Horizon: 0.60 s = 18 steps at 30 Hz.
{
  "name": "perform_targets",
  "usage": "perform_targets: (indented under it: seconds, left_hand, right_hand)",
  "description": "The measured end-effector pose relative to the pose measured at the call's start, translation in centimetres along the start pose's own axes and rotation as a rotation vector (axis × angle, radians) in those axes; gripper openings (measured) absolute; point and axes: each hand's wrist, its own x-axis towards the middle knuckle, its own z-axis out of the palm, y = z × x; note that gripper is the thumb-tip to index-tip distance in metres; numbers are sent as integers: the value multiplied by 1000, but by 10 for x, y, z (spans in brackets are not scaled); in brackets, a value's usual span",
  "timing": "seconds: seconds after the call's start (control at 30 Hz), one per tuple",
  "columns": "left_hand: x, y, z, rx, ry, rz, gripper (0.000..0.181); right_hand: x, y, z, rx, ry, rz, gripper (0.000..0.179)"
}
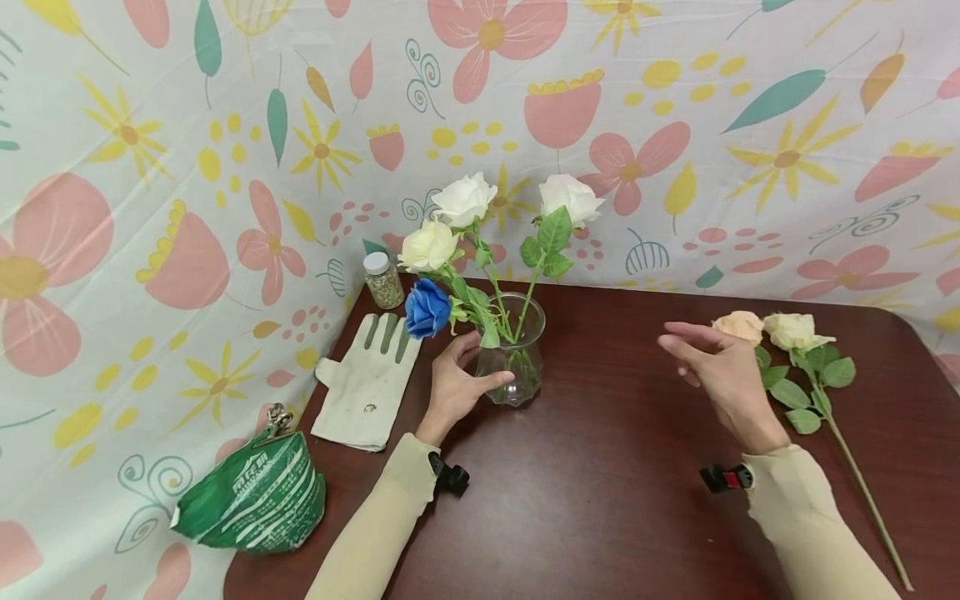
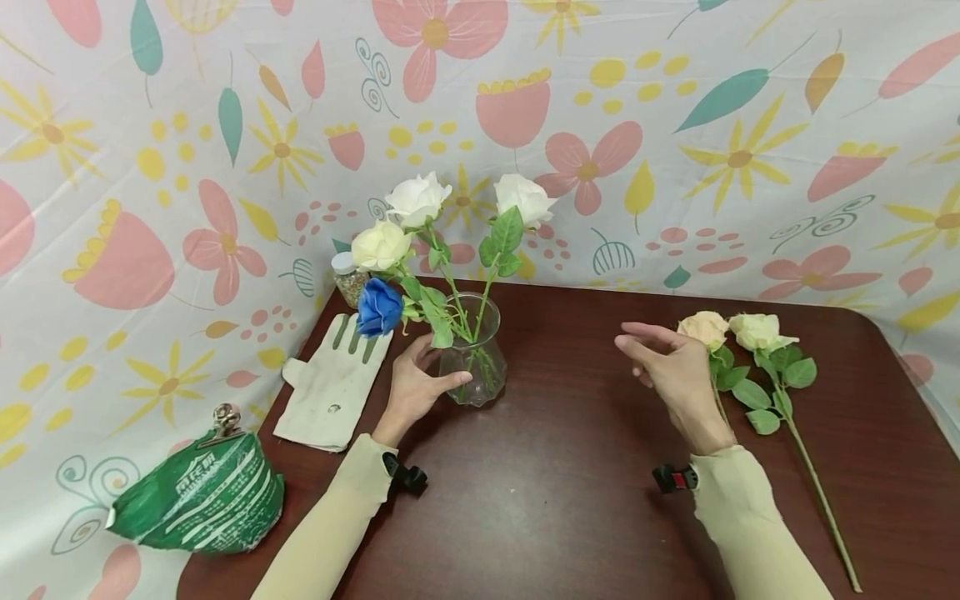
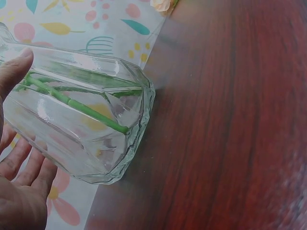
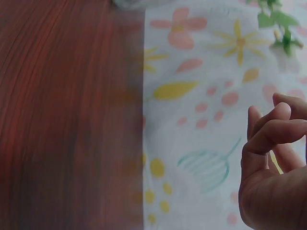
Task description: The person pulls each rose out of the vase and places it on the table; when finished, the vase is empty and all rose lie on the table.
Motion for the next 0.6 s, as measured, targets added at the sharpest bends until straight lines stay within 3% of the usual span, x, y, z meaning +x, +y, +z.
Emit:
perform_targets:
  seconds: [0.13, 0.4, 0.6]
  left_hand:
    - [0, -1, 0, -2, -3, 6, 88]
    - [0, 0, -1, 0, 1, 7, 89]
    - [1, -1, 0, -7, 5, -7, 84]
  right_hand:
    - [-2, -11, 22, 11, -36, -4, 25]
    - [-3, -33, 64, 135, -92, -74, 25]
    - [2, -44, 93, 132, -120, -101, 23]
